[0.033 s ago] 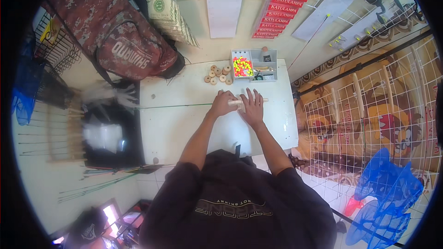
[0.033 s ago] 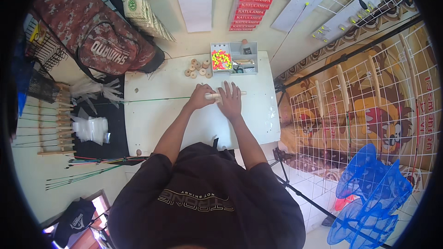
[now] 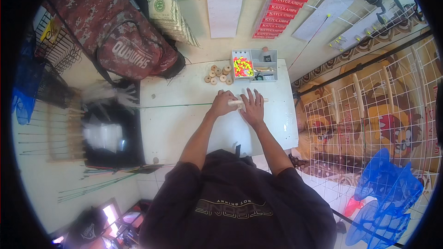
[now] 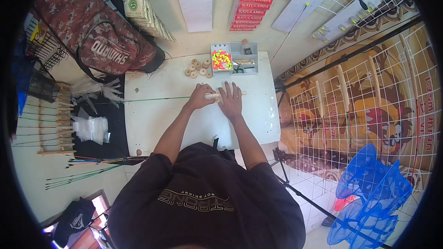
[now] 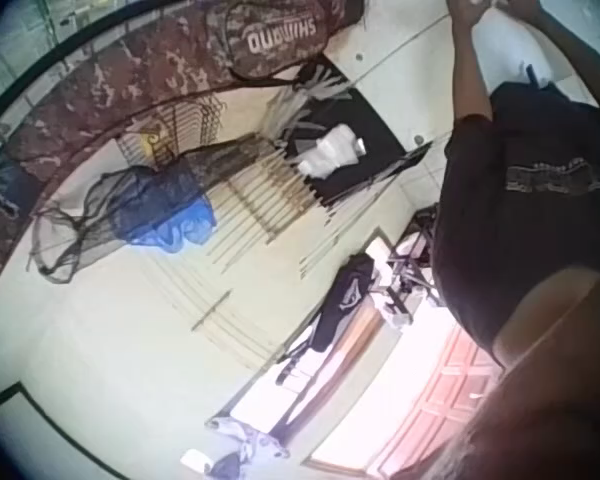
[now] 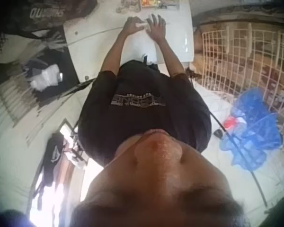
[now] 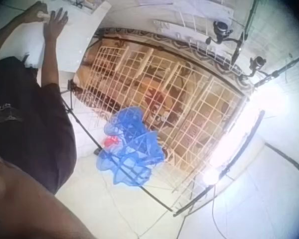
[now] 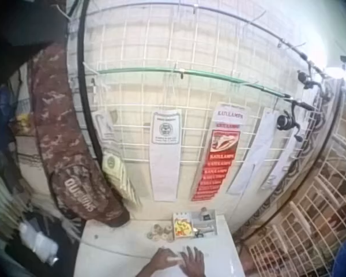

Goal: Assembling fishing floats by attaching tips and bodies to the antennae.

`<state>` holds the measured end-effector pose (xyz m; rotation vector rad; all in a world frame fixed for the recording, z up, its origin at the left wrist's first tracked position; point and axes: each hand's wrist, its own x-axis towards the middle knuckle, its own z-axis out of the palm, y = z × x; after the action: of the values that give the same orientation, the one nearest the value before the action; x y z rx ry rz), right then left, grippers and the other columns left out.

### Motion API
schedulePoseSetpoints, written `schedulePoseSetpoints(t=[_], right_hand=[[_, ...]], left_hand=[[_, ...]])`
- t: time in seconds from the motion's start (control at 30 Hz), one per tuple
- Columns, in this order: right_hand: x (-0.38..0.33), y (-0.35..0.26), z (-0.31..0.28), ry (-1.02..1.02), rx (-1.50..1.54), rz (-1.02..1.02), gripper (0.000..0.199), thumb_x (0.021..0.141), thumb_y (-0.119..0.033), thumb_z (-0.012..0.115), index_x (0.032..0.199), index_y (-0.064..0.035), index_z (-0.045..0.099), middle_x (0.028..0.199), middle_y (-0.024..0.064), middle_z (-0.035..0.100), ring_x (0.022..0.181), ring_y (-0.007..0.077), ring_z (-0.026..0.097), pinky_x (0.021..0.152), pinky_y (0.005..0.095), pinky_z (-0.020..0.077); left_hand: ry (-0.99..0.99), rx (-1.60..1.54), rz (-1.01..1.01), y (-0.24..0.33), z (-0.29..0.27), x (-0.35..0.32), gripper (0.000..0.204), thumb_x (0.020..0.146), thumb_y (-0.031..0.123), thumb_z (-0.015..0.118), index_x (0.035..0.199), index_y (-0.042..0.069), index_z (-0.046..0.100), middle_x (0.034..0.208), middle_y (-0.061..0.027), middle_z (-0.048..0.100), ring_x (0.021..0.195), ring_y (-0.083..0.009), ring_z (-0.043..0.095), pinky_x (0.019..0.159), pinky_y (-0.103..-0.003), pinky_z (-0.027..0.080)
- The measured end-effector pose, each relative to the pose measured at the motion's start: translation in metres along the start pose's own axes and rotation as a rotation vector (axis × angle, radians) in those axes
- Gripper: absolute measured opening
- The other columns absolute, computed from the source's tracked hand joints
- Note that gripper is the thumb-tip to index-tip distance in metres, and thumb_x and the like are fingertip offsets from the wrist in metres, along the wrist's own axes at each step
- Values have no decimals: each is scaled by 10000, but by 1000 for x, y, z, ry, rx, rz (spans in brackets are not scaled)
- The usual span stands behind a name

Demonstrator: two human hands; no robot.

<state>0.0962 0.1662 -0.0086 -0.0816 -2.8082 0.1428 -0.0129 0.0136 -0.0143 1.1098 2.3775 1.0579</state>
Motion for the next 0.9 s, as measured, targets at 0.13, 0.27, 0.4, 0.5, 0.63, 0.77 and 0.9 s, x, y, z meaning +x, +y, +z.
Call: schedulePoseSetpoints(t=[0.13,0.27,0.4,0.5,0.63,0.77,0.9], right_hand=[[-2,3,-3,-35,0,-1,531,750,-297,688,1246,-180,537,1409,111,385,1323,359,298,1084,511,246],[0,0,-4,63,55,-4,491,760,-295,686,1224,-195,560,1393,100,408,1289,351,334,1055,494,273],[2,2,-12,51,69,-30,470,773,-282,676,1220,-190,563,1361,95,437,1268,336,360,1038,477,288],[3,7,-12,21,54,-89,465,781,-274,669,1226,-192,561,1325,86,467,1247,314,384,1024,468,300],[-1,7,-14,-23,78,-80,474,778,-167,623,1246,-188,553,1276,79,512,1232,295,405,1015,461,310],[0,3,-22,-51,163,-75,574,727,-65,556,1292,-161,523,1267,82,533,1225,298,416,1019,458,308],[-6,-1,-12,-154,210,-79,644,706,-65,530,1344,-119,468,1343,60,497,1238,308,404,1030,448,300]], left_hand=[[-13,1,-18,4,-5,-2,321,665,233,780,967,140,722,1007,-27,599,966,-279,462,907,-366,427],[11,-3,-16,8,-8,-3,320,663,205,771,972,143,719,1010,-23,597,973,-279,463,911,-367,429],[38,15,10,13,-11,-3,325,660,179,763,978,141,711,1004,-19,595,988,-270,467,907,-364,443],[52,32,54,14,-13,-5,321,664,168,760,979,137,707,998,-19,596,990,-261,474,900,-359,453],[103,76,112,17,-14,-5,289,674,163,752,961,163,717,976,0,609,963,-243,501,866,-355,461],[113,186,147,16,-10,-5,302,694,159,745,991,140,696,992,-2,597,989,-252,495,881,-357,470],[128,293,101,7,8,-13,337,706,127,721,1039,141,674,995,-8,595,989,-253,522,873,-359,474]])
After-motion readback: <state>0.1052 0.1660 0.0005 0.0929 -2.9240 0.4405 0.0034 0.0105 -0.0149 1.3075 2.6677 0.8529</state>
